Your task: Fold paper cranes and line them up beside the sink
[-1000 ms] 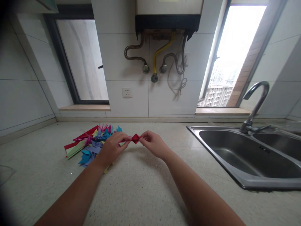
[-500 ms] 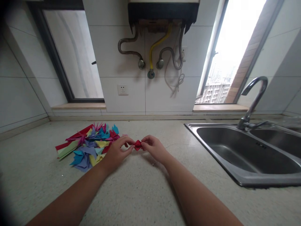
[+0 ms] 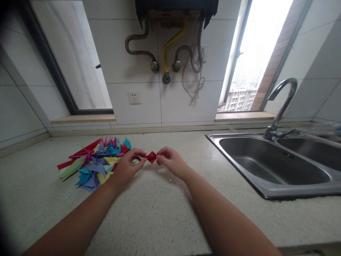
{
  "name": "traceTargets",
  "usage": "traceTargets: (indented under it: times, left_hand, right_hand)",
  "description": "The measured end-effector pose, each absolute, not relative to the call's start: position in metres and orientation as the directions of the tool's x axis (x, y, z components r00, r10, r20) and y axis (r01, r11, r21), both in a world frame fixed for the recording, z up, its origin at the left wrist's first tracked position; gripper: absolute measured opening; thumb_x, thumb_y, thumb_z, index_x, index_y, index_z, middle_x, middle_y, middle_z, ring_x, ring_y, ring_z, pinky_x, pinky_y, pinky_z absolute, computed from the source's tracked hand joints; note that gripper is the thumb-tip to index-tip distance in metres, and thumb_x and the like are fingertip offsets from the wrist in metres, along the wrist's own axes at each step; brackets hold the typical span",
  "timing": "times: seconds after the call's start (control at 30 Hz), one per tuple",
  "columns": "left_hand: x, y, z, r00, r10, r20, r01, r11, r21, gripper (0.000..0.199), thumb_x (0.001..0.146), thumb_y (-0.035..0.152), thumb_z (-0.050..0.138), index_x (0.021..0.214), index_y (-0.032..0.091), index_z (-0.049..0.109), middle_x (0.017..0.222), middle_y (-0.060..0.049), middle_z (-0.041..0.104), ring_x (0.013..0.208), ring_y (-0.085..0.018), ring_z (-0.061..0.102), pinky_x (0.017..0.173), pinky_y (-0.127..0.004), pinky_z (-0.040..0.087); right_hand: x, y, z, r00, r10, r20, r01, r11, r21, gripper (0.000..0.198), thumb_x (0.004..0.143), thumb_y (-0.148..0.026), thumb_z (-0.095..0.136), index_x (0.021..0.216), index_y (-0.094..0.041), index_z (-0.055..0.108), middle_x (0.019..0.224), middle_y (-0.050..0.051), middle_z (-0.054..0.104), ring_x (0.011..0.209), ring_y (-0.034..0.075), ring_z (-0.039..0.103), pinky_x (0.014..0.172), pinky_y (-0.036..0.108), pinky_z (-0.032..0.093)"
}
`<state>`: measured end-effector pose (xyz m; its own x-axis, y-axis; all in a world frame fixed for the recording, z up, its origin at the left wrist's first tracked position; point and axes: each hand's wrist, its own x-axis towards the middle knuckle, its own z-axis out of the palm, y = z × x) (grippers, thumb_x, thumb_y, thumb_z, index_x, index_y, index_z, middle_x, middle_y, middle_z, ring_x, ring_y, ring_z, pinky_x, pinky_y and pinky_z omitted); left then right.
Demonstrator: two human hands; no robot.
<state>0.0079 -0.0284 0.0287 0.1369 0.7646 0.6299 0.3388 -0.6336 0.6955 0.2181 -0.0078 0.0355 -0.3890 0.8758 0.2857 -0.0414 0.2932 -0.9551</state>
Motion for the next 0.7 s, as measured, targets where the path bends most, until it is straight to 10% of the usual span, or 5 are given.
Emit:
traceTargets:
  times: [0.27, 0.7]
  left_hand:
    - [0.0100, -0.0233, 0.0207, 0.160, 0.850, 0.502, 0.089, -0.519, 0.850, 0.039, 0.087, 0.029, 0.062, 0.123, 0.020, 0.051, 0.122, -0.010, 0.057, 0.112, -0.020, 0.057, 0.087, -0.033, 0.052]
    - [0.0096, -0.0230, 0.0283, 0.188, 0.918, 0.349, -0.157, -0.322, 0.933, 0.038, 0.086, 0.033, 0.062, 0.117, 0.012, 0.057, 0.108, -0.012, 0.062, 0.091, -0.019, 0.062, 0.067, -0.028, 0.053]
  right_hand:
    - [0.2202, -0.0077, 0.0337, -0.390, 0.859, 0.332, -0.018, 0.354, -0.935, 0.030, 0.081, -0.032, 0.070, 0.103, -0.015, 0.058, 0.089, 0.007, 0.067, 0.078, 0.014, 0.062, 0.078, 0.032, 0.049]
    - [0.2225, -0.0077, 0.0352, -0.385, 0.852, 0.356, -0.050, 0.366, -0.929, 0.024, 0.085, -0.030, 0.066, 0.104, -0.017, 0.060, 0.091, 0.007, 0.066, 0.079, 0.015, 0.063, 0.078, 0.034, 0.050]
